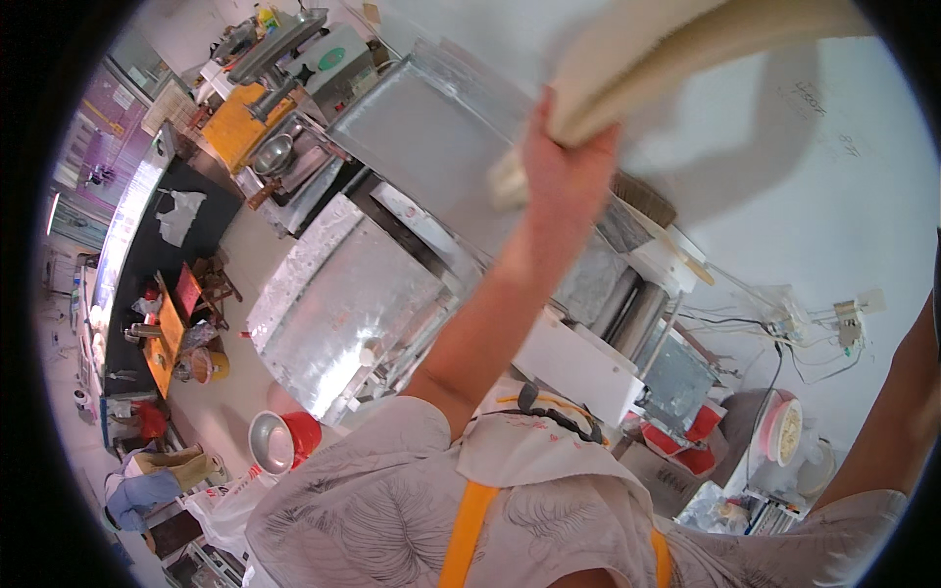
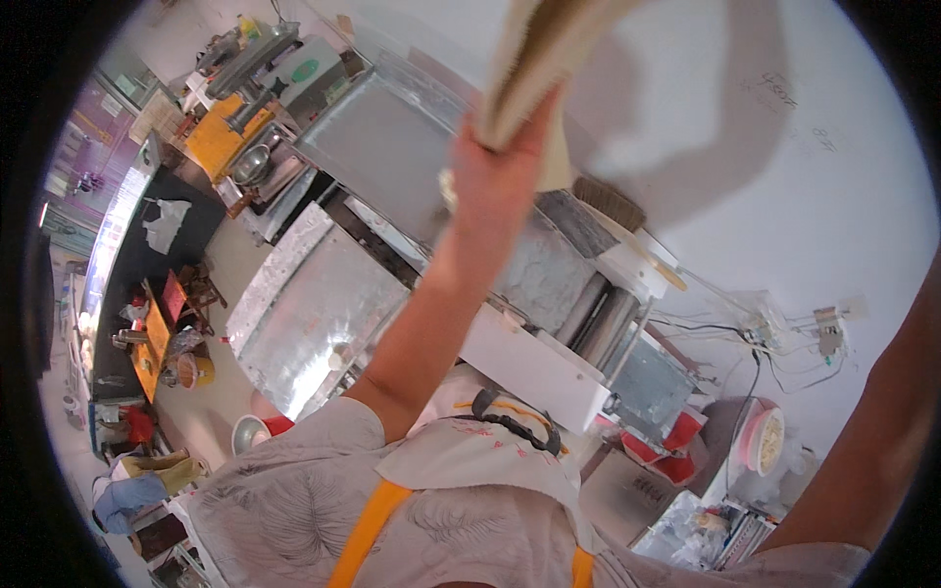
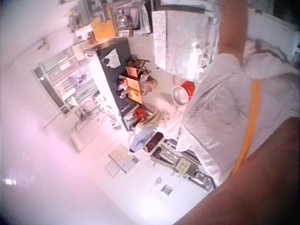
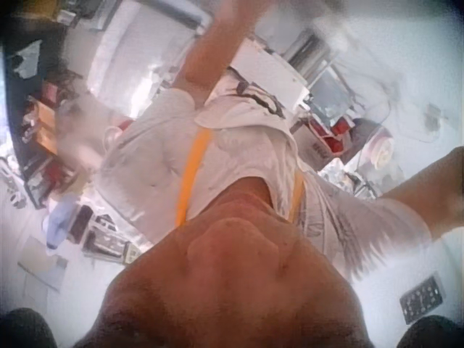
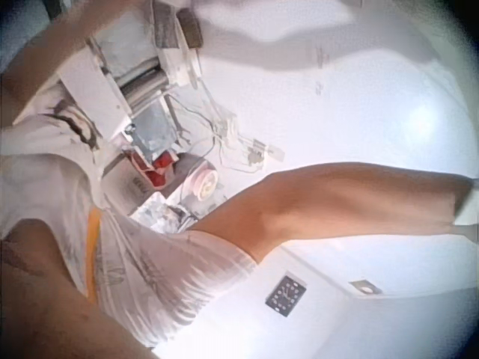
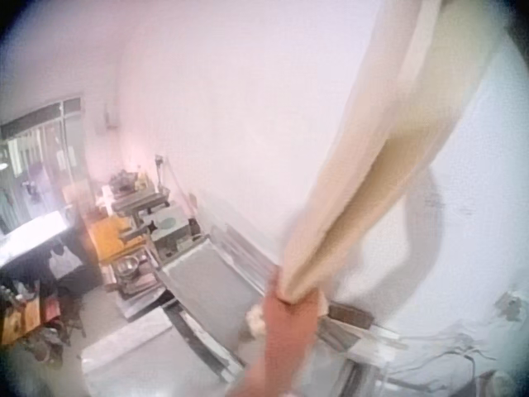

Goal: The person feeds a sheet of dough through a roller machine, then folds and cuts it into thin strips on a metal table using a bench scraper. The cut noodles are gathered and placed on the table.

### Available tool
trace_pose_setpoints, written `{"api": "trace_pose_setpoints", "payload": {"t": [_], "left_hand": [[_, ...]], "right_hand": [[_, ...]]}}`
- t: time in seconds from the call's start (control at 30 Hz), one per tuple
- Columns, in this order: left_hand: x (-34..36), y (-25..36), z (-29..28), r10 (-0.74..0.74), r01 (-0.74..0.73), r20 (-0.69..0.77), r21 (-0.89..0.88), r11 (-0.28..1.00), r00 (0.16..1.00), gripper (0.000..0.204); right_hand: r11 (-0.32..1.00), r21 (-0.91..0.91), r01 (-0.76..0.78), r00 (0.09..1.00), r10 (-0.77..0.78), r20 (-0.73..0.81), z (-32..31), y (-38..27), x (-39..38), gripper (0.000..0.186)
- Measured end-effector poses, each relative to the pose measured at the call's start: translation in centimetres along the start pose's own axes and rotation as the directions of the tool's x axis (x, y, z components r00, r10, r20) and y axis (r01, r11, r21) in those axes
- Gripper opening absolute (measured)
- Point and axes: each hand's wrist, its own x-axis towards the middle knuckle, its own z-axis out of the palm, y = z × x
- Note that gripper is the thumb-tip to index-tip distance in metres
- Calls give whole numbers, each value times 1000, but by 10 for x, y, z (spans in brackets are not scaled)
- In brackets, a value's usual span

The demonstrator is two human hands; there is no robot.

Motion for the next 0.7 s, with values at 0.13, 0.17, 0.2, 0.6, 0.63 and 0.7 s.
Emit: {"api": "trace_pose_setpoints", "payload": {"t": [0.13,0.17,0.2,0.6,0.63,0.7], "left_hand": [[54,91,24,223,-239,90,478,845,971,37],[63,109,34,132,-125,-30,180,976,991,35],[75,129,31,156,-140,-31,287,948,987,36],[68,199,-166,449,110,-300,909,401,842,46],[63,215,-164,449,148,-343,898,414,825,45],[51,231,-159,449,209,-397,887,412,801,43]], "right_hand": [[1000,17,17,1000,-16,-21,10,8,9,37],[1000,20,21,1000,-20,-24,11,10,10,37],[999,22,28,999,-27,-36,9,10,10,37],[732,98,-674,726,631,274,68,290,-205,30],[714,107,-692,713,653,254,67,296,-208,30],[674,107,-731,679,705,203,59,307,-212,32]]}}
